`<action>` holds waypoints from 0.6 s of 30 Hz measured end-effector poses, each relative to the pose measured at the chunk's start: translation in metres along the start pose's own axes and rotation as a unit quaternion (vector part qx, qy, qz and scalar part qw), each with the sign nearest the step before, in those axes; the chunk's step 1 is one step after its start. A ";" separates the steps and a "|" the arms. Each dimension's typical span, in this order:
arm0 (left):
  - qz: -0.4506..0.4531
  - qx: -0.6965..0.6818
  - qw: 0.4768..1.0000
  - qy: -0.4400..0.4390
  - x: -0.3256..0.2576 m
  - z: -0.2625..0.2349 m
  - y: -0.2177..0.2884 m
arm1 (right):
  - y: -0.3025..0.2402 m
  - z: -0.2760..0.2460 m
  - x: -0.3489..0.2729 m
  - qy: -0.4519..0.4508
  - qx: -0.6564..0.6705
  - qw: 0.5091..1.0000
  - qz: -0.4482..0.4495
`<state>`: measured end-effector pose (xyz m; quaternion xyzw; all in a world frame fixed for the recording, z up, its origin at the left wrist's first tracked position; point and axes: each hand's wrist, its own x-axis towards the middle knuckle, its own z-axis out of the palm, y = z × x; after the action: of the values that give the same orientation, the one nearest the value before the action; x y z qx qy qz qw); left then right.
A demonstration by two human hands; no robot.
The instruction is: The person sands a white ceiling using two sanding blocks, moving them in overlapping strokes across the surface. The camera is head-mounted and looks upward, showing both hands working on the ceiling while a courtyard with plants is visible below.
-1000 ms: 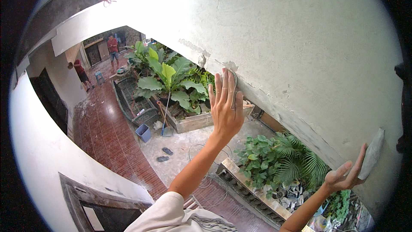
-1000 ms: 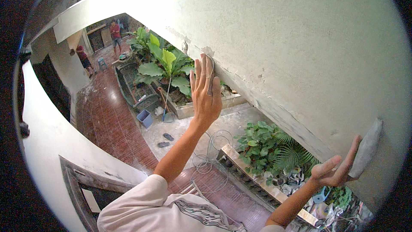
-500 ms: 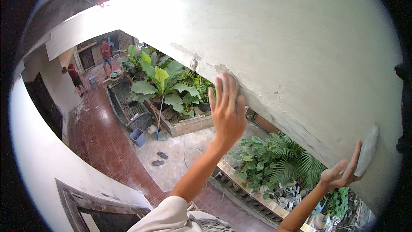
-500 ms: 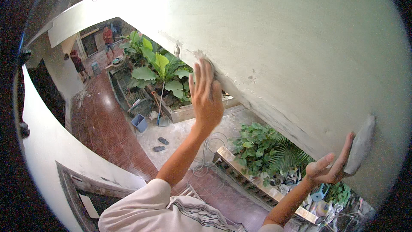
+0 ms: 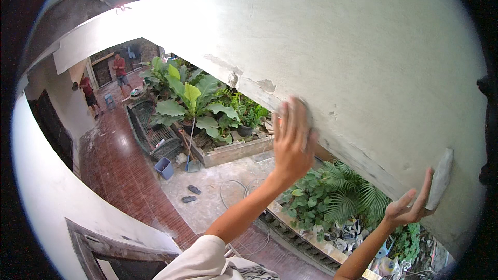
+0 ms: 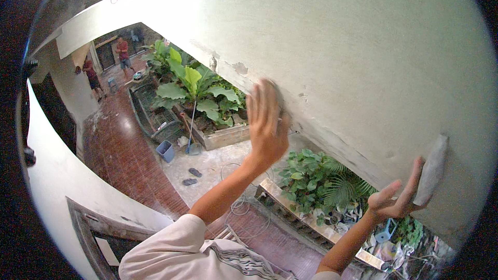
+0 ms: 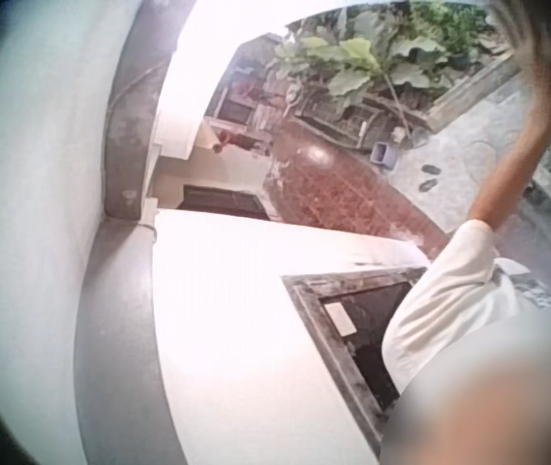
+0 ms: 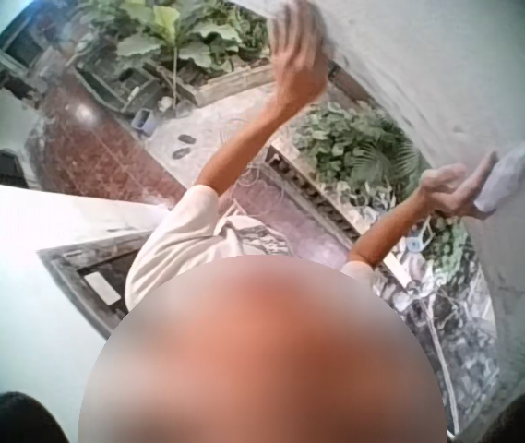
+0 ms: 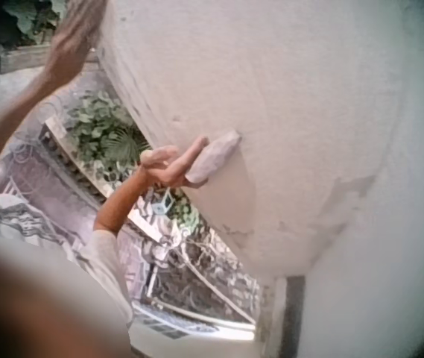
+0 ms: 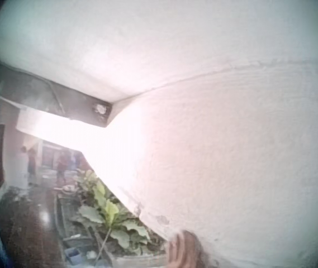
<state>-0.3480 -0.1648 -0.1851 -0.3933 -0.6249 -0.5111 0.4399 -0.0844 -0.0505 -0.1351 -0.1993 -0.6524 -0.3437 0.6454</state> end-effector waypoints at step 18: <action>-0.147 -0.042 0.987 0.049 0.059 -0.022 -0.206 | 0.006 0.004 -0.003 -0.022 -0.033 0.999 -0.003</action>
<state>-0.5561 -0.2187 -0.1871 -0.2895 -0.6320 -0.6146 0.3729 -0.0826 -0.0429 -0.1367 -0.2260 -0.6554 -0.3628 0.6227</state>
